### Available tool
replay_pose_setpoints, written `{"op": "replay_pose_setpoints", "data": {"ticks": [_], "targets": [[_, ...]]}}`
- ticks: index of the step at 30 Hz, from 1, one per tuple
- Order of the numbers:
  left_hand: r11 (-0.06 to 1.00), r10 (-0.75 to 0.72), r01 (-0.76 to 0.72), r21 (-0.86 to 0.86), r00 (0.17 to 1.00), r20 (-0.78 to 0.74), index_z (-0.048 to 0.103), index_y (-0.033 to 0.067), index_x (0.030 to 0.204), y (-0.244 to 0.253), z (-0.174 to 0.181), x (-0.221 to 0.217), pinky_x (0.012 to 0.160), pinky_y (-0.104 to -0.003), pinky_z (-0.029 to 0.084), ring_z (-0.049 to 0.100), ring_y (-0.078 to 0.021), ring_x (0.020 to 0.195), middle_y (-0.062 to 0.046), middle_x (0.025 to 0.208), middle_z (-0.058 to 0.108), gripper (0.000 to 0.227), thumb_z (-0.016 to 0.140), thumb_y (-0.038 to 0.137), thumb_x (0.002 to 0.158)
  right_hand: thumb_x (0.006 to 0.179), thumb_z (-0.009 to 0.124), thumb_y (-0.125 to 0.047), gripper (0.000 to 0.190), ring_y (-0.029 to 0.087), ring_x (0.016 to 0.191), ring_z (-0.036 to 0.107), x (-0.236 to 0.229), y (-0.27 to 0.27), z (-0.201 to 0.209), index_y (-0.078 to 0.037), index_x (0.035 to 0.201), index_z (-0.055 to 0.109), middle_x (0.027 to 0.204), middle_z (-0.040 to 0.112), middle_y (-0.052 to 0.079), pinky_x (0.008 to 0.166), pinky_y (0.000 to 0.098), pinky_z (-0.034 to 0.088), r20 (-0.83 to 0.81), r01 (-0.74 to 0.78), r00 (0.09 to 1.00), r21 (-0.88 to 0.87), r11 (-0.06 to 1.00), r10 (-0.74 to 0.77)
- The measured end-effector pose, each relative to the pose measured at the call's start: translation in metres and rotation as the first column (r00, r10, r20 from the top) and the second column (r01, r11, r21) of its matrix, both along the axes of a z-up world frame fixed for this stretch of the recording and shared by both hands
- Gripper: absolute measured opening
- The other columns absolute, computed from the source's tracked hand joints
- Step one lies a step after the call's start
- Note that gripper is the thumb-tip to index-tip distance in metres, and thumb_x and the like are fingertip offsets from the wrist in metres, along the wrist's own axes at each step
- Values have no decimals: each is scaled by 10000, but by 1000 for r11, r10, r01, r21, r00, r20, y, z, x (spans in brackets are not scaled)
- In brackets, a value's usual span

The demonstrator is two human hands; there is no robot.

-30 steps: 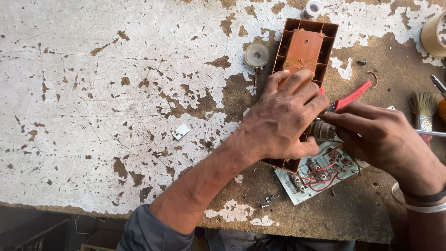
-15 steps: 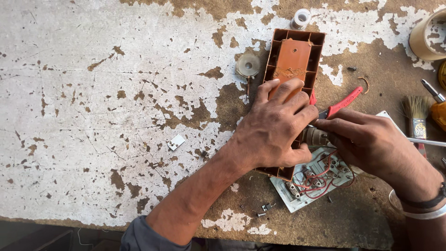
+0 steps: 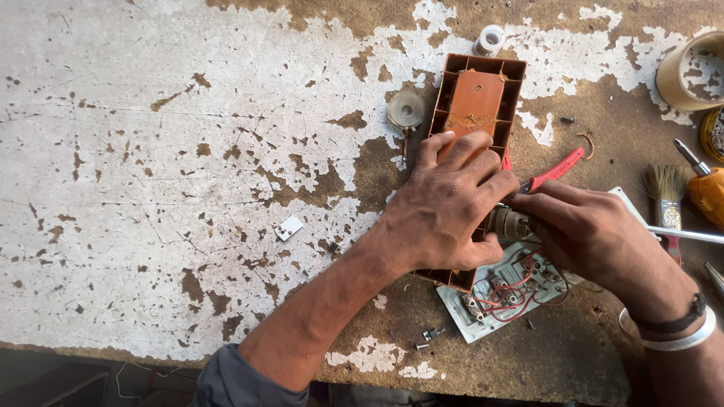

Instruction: The person repairs an electrical switch by stripping wires, connecting them to terminals, and securing a socket with a screwdriver. They use pliers and a screwdriver to manipulate the components on a workbench.

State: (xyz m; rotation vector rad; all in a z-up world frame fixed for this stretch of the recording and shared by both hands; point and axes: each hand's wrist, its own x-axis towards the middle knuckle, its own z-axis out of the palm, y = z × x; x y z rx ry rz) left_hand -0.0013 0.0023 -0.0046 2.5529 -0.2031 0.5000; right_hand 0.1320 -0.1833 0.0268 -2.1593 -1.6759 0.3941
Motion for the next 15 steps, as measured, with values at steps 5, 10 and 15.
{"op": "replay_pose_setpoints", "data": {"ticks": [5, 10, 15], "targets": [[1000, -19, 19, 8, 1000, -17, 661, 74, 1206, 0, 1, 0, 1201, -592, 272, 452, -330, 1340, -134, 1148, 603, 683, 768, 390, 609, 724, 718, -6, 379, 259, 661, 758, 4, -4, -2, -42, 1101, 727, 885, 759, 123, 573, 355, 616, -89, 16, 996, -4, 1000, -16], [997, -42, 43, 59, 999, -5, 656, 77, 1191, -1, -1, 2, 1169, -595, 304, 463, -340, 1313, -144, 1143, 602, 658, 769, 391, 623, 814, 715, -30, 251, 208, 562, 750, 14, -4, -9, -53, 1062, 745, 749, 786, 101, 486, 325, 583, -188, 15, 982, -57, 998, -25], [995, -79, 79, 60, 997, 9, 681, 60, 1138, -1, -5, 3, 1154, -593, 338, 483, -346, 1269, -148, 1121, 606, 577, 757, 399, 678, 800, 716, -40, 291, 172, 562, 764, 19, -4, -10, -41, 1090, 744, 762, 792, 84, 503, 279, 619, -208, -52, 977, -37, 998, 44]]}}
